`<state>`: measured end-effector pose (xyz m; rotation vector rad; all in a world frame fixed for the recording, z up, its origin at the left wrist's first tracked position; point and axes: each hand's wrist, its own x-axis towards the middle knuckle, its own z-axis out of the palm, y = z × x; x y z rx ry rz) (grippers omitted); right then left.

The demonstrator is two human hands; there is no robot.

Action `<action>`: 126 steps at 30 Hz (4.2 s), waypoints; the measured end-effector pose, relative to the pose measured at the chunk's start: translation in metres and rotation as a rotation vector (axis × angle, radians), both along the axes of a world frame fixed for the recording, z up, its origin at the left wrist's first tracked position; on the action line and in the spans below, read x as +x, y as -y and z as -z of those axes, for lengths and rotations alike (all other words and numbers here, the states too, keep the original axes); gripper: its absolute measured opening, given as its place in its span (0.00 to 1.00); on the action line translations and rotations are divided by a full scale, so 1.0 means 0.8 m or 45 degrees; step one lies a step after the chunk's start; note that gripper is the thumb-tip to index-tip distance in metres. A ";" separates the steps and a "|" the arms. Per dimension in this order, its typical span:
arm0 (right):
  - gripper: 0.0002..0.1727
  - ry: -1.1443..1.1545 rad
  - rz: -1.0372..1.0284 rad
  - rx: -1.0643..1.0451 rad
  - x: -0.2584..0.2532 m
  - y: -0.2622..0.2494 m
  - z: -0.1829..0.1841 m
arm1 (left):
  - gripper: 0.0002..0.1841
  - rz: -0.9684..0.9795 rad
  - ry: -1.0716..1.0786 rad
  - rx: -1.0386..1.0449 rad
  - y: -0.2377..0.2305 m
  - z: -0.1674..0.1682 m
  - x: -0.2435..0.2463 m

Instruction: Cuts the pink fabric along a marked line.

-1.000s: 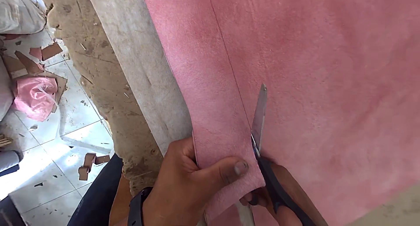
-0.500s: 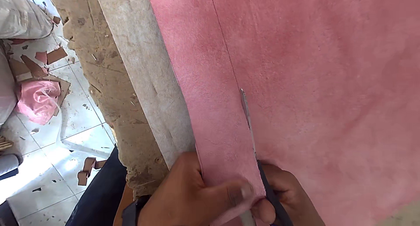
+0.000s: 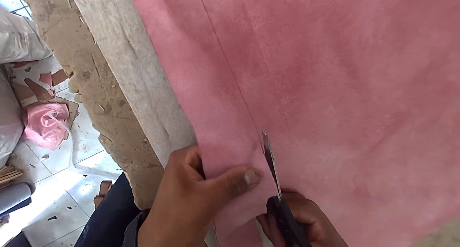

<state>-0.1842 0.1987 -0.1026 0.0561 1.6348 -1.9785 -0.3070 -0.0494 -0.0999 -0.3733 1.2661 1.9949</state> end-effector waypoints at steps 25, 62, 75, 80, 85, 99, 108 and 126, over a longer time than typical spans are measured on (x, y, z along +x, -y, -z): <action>0.22 -0.101 -0.042 0.146 -0.069 0.023 -0.004 | 0.11 0.018 -0.104 0.105 0.009 0.009 0.009; 0.34 0.068 -0.051 0.137 -0.133 0.041 -0.020 | 0.09 0.037 -0.139 0.126 0.024 0.013 -0.083; 0.19 -0.076 0.012 0.194 -0.133 0.047 0.004 | 0.10 -0.027 -0.146 0.164 0.024 0.016 -0.075; 0.19 -0.002 0.017 0.109 -0.136 0.046 0.004 | 0.16 0.162 -0.095 0.083 0.044 0.009 -0.098; 0.22 0.014 0.005 -0.025 -0.136 0.042 0.011 | 0.19 0.031 0.025 0.134 0.050 0.004 -0.147; 0.31 0.002 -0.038 0.052 -0.202 0.062 -0.001 | 0.09 -0.065 -0.071 0.142 0.042 0.005 -0.137; 0.37 0.067 -0.038 0.109 -0.207 0.064 -0.016 | 0.09 -0.071 -0.098 0.235 0.046 0.011 -0.135; 0.16 -0.103 0.060 0.146 -0.219 0.078 0.001 | 0.10 -0.073 -0.141 0.201 0.050 0.015 -0.130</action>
